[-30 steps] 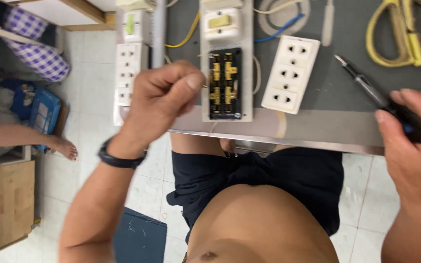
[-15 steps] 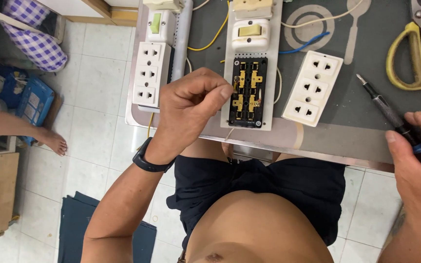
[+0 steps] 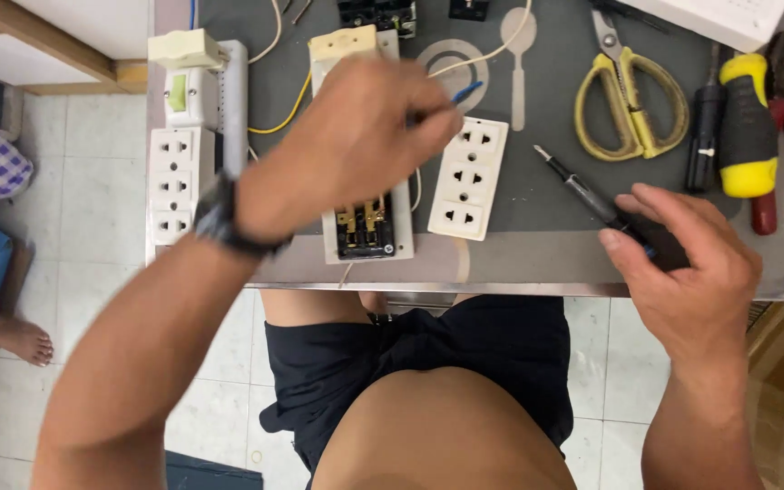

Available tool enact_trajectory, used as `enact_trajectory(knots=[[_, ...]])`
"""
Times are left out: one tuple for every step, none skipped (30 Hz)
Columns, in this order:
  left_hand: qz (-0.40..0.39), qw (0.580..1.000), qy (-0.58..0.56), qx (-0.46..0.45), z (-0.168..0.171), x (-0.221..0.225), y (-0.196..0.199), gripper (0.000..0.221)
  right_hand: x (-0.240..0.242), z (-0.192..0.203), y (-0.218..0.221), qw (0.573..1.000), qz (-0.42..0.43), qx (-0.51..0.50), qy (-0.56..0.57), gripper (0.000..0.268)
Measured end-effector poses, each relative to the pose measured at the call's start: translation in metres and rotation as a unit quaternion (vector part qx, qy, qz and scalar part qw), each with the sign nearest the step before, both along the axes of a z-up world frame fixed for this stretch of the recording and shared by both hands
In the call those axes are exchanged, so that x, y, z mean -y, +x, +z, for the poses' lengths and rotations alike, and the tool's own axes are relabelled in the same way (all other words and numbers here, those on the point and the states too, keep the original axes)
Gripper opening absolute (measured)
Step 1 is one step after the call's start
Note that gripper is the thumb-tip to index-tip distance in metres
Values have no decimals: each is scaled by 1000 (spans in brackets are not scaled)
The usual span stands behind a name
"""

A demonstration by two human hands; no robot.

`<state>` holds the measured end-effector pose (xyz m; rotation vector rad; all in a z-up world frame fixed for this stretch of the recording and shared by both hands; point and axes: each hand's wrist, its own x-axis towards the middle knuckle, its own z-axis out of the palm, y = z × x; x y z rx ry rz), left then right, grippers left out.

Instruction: Assembling and securing internal components of a power strip using a screwdriver and adhesive.

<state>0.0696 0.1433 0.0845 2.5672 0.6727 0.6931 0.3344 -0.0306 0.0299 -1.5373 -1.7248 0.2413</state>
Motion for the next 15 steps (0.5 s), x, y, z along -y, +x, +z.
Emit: enact_trajectory(knots=[[-3, 1000, 1, -2, -3, -11, 10, 42, -1, 0, 1, 1000, -3, -2, 1, 36], [6, 998, -45, -50, -6, -23, 22, 41, -2, 0, 3, 1000, 3, 0, 2, 34], [14, 991, -90, -99, -9, -34, 34, 43, -3, 0, 6, 1000, 8, 2, 2, 31], [10, 991, -89, -99, -19, -44, 45, 43, -4, 0, 6, 1000, 4, 2, 3, 31], [11, 986, -66, -154, -28, -55, 57, 38, -5, -1, 6, 1000, 8, -23, 12, 28], [12, 977, -44, -208, -38, -64, 69, 35, -5, -1, 6, 999, 12, -48, 19, 25], [7, 977, -43, -208, -44, -65, 77, 35, -5, -1, 6, 999, 8, -48, 19, 25], [30, 967, -28, -252, -49, -67, 85, 35, -6, 0, 6, 998, 8, -54, 21, 25], [53, 954, -12, -296, -55, -68, 93, 36, -6, 0, 6, 998, 9, -60, 22, 24], [47, 954, -10, -296, -47, -66, 96, 36, -6, 0, 7, 998, 2, -60, 23, 24], [39, 943, -24, -330, -40, -65, 99, 28, -7, 0, 7, 998, 3, -64, 28, 24], [33, 930, -40, -365, -33, -63, 100, 29, -7, -1, 7, 997, 6, -68, 32, 25], [28, 930, -38, -365, -25, -60, 101, 29, -7, -1, 9, 997, 1, -68, 31, 25], [28, 923, -106, -368, -17, -57, 98, 32, -7, -2, 10, 998, 7, -56, 34, 25], [29, 913, -174, -369, -10, -54, 96, 38, -8, -2, 10, 998, 14, -43, 36, 25]])
